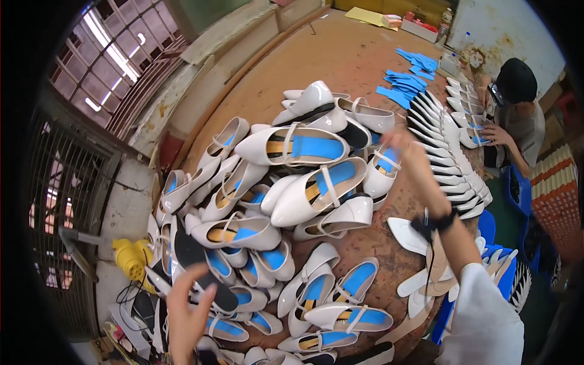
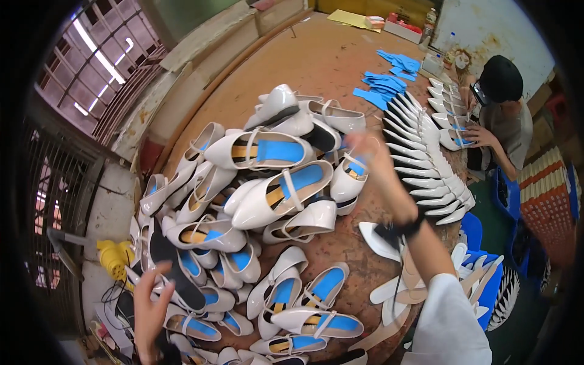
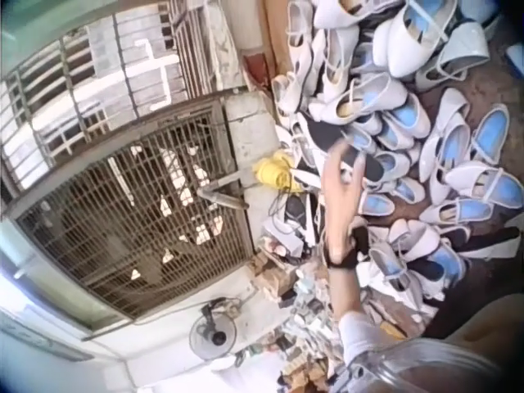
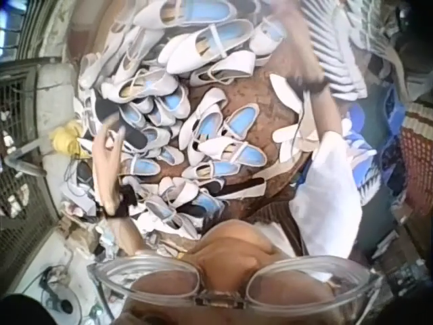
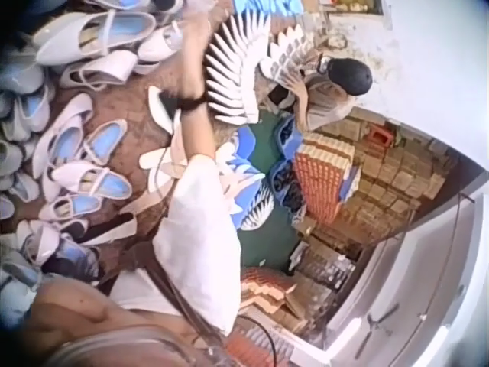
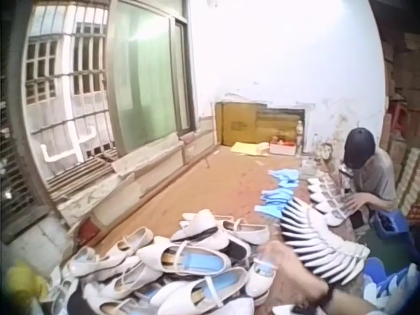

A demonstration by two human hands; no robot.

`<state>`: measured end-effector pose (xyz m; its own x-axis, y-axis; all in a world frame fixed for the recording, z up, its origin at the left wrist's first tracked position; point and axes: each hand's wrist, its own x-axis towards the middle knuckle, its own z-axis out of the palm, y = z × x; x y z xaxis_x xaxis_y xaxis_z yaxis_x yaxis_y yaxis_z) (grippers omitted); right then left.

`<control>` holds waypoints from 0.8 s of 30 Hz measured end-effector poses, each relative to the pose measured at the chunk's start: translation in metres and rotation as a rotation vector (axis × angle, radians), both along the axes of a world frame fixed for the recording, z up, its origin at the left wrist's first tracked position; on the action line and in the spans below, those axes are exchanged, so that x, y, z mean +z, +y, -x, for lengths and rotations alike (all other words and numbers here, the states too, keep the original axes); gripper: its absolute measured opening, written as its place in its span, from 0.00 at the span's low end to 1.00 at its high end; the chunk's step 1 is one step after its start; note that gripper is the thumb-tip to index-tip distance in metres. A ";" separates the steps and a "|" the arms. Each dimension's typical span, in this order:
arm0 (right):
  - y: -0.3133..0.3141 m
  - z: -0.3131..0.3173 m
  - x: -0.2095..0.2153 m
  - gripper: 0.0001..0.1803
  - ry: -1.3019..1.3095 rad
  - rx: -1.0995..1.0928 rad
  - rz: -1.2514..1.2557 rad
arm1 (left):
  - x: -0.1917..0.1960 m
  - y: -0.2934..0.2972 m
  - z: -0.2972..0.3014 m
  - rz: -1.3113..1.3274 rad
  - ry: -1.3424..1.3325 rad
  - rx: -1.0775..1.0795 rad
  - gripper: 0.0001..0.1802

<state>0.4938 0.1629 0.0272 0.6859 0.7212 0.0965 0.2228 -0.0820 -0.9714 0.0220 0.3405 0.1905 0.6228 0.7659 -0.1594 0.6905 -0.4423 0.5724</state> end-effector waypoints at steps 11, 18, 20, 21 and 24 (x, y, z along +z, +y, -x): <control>0.107 -0.196 -0.095 0.35 0.691 0.242 0.124 | -0.173 0.225 -0.189 0.381 -0.184 -0.074 0.45; 0.143 -0.177 -0.086 0.42 0.471 0.400 0.476 | -0.221 0.268 -0.244 0.775 -0.388 -0.163 0.52; 0.136 -0.165 -0.087 0.49 0.361 0.418 0.522 | -0.229 0.267 -0.249 0.929 -0.424 -0.072 0.53; 0.136 -0.165 -0.098 0.49 0.289 0.430 0.518 | -0.233 0.264 -0.251 0.808 -0.395 -0.041 0.54; 0.136 -0.148 -0.112 0.51 0.206 0.319 0.434 | -0.237 0.263 -0.253 1.064 -0.569 0.101 0.51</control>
<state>0.6423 0.2984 -0.0847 0.4016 0.8392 -0.3667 0.1116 -0.4423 -0.8899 0.2746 0.6039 -0.0464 0.7534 0.4677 -0.4622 0.2261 0.4758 0.8500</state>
